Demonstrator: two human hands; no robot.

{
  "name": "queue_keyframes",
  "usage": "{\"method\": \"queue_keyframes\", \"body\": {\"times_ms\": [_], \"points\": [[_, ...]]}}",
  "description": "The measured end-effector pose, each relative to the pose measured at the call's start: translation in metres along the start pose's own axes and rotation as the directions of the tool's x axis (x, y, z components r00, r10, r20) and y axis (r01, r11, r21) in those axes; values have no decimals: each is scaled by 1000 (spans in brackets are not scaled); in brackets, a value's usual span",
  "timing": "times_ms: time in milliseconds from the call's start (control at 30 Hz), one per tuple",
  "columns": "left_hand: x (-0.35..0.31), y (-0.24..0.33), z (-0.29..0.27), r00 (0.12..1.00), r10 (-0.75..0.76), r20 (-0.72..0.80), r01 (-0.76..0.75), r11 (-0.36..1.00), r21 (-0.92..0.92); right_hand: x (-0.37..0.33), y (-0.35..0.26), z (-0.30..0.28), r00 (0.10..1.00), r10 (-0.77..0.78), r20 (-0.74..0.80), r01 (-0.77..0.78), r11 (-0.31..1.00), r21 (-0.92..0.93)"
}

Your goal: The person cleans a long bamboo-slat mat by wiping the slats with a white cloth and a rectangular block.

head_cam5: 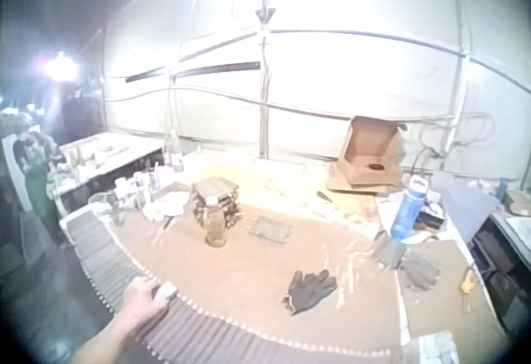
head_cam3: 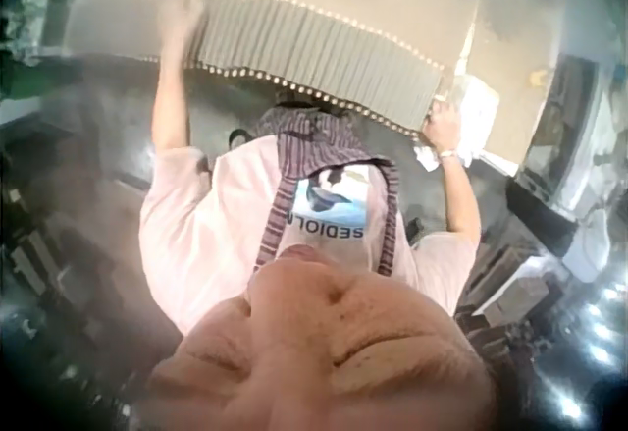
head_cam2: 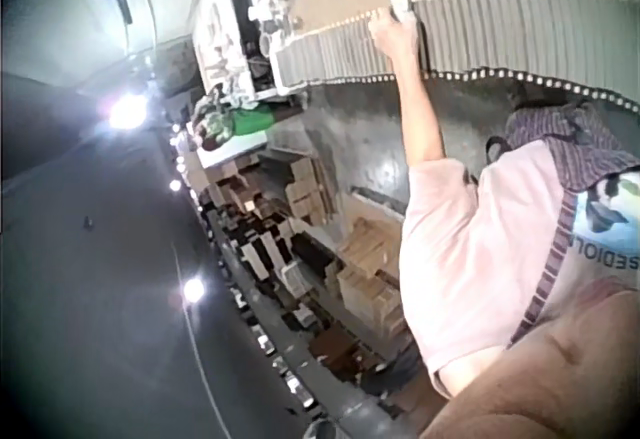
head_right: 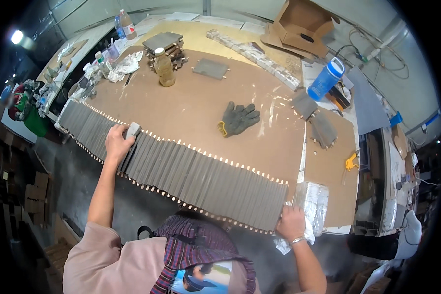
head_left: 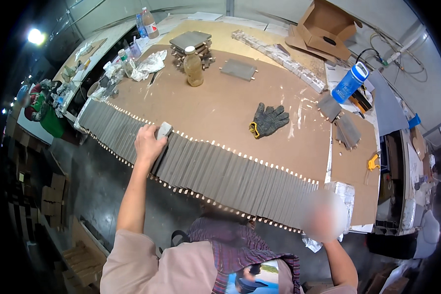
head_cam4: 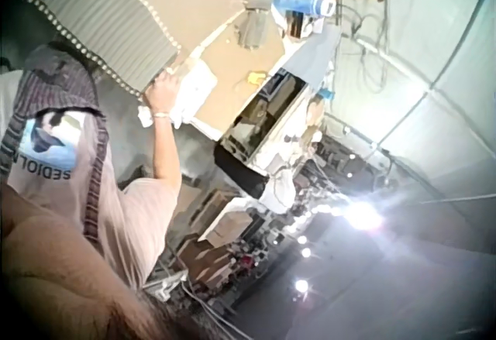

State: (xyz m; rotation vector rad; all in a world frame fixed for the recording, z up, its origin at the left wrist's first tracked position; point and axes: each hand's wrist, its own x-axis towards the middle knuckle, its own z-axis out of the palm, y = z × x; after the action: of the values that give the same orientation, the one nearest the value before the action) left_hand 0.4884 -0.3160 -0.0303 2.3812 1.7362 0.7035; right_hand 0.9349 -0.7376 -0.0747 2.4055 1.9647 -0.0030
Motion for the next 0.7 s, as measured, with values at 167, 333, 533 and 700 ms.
{"method": "queue_keyframes", "body": {"times_ms": [167,333,533,700], "points": [[-19,34,-2,971,228,79,-217,968,-124,-1,1,5,999,-23,-21,23,999,-33],[3,-9,-6,999,21,-49,-21,1000,1,0,-3,0,1000,-21,1,21,999,-37],[-16,24,-5,970,236,57,-233,971,-63,-8,10,20,1000,-8,15,8,1000,22],[-17,39,-27,941,323,95,-306,938,-163,-14,14,30,1000,-5,11,4,998,55]]}}
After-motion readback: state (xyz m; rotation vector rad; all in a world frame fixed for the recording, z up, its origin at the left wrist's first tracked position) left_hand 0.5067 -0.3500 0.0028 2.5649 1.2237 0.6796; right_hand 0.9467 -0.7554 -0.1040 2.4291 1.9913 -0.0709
